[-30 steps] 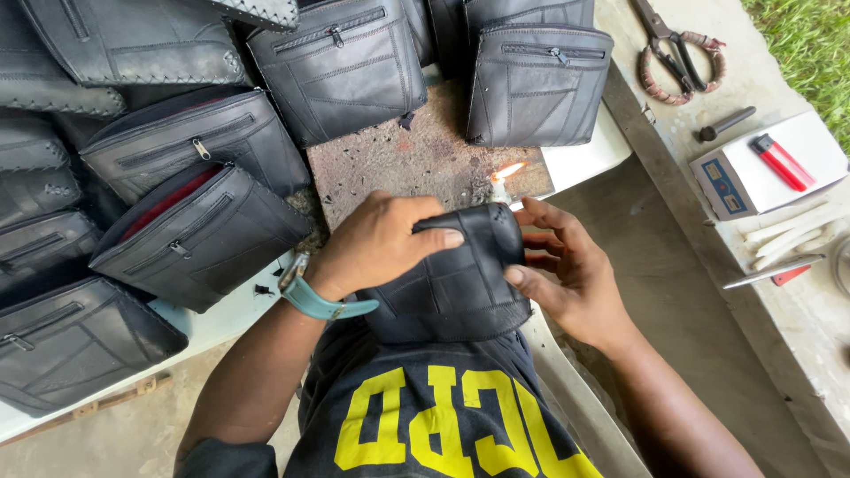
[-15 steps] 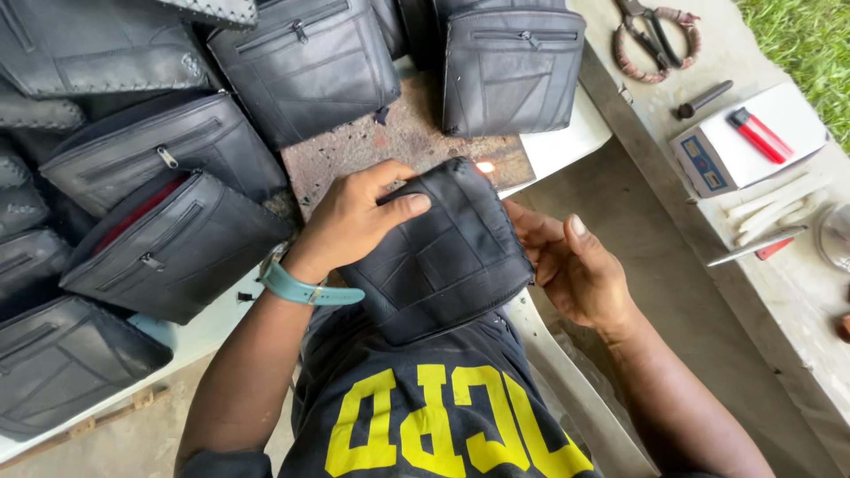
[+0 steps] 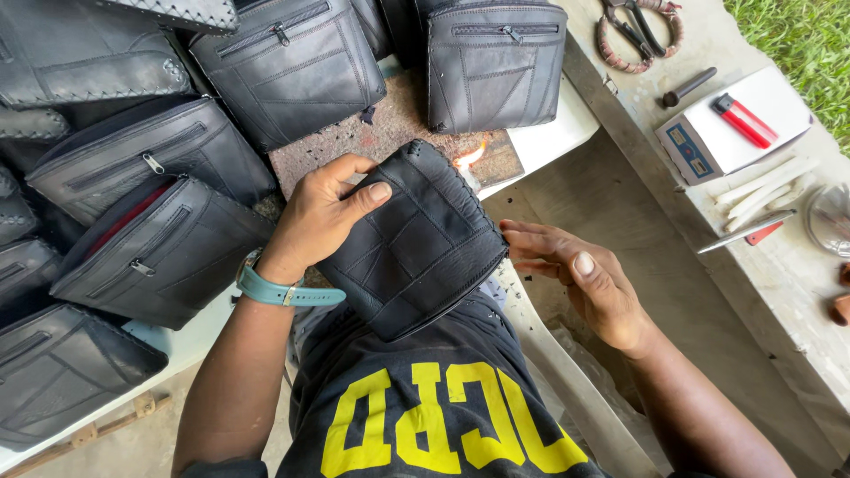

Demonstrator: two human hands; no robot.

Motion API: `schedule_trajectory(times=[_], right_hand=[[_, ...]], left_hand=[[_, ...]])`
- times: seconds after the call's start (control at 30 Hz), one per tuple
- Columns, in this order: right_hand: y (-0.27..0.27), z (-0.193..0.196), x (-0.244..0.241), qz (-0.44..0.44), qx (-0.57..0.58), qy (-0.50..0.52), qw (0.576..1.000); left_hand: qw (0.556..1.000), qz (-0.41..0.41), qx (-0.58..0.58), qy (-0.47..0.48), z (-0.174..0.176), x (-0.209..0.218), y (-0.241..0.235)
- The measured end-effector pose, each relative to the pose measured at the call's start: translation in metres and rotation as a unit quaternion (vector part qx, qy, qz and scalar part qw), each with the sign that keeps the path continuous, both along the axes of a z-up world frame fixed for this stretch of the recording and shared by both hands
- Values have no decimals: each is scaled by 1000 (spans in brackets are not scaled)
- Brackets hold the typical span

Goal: The person repeatedly picks up small black leather pouches, opens them, and uses a lighter to heat the edges of the zipper area. After heating, the person closes the pouch and places it into a cardboard box. The process is repeated for multiple pouches.

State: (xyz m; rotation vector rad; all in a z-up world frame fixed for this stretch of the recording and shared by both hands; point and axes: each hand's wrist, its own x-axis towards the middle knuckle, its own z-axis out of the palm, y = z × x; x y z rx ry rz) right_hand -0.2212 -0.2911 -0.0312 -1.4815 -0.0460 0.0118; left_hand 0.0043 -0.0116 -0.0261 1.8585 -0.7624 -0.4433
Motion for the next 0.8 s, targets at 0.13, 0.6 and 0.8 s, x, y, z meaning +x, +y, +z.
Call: schedule_trajectory(times=[0.13, 0.6, 0.8], right_hand=[[1, 5, -1, -8, 3, -28, 1000], [82, 32, 75, -136, -212, -207, 945], [93, 24, 81, -174, -114, -133, 969]], left_hand=[[998, 21, -16, 51, -12, 1, 3], [731, -140, -312, 590, -5, -94, 3], [752, -71, -344, 558, -5, -66, 22]])
